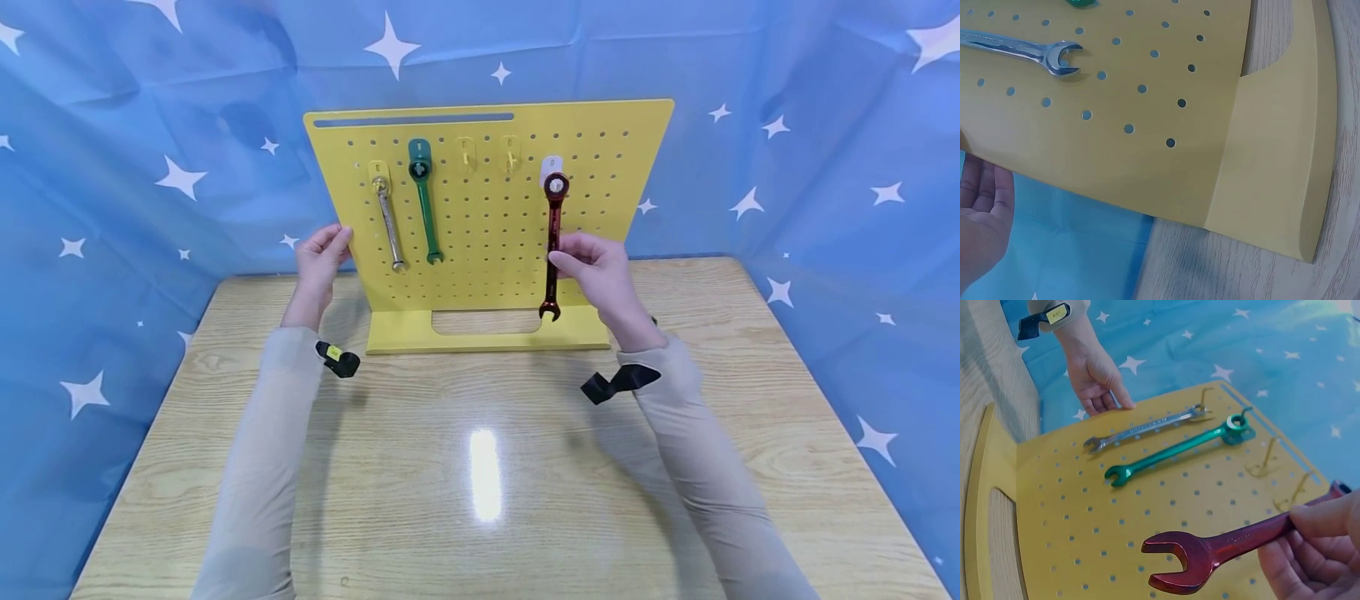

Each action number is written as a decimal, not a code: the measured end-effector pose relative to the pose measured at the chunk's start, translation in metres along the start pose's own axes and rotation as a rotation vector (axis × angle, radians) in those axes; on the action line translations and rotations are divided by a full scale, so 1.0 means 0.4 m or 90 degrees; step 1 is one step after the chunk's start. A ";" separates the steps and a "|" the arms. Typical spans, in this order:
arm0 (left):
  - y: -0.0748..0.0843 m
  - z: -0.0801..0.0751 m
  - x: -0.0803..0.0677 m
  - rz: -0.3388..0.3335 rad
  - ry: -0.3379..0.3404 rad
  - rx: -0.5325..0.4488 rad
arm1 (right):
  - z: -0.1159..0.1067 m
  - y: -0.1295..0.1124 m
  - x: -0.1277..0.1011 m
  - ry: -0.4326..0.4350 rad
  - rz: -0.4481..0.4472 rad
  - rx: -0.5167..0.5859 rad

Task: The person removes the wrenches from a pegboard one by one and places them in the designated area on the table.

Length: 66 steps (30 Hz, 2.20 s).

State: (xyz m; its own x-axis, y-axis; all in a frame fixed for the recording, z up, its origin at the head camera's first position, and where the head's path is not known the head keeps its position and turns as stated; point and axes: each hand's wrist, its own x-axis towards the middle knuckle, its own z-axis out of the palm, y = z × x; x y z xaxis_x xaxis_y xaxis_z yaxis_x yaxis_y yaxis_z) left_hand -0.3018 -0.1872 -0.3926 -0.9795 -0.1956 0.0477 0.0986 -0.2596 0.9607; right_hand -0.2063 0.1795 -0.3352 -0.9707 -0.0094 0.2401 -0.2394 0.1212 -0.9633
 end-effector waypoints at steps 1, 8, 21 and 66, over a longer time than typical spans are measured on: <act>0.000 0.000 -0.001 0.000 -0.001 0.001 | -0.006 0.000 -0.002 0.003 0.001 -0.004; 0.002 -0.001 -0.003 -0.002 -0.004 0.012 | -0.045 0.005 -0.014 0.024 0.002 -0.033; 0.008 0.001 -0.008 -0.013 -0.008 0.010 | -0.130 0.023 -0.038 0.060 0.003 0.008; 0.006 0.004 -0.004 -0.006 0.008 0.007 | -0.386 0.161 -0.160 0.095 0.183 -0.088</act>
State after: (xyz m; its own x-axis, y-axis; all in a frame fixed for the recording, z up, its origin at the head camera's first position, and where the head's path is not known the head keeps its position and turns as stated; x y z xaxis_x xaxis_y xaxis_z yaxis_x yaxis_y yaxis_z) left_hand -0.3003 -0.1859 -0.3901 -0.9781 -0.2051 0.0356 0.0876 -0.2505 0.9641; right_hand -0.1565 0.3414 -0.3941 -0.9821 0.1880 -0.0141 0.0583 0.2315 -0.9711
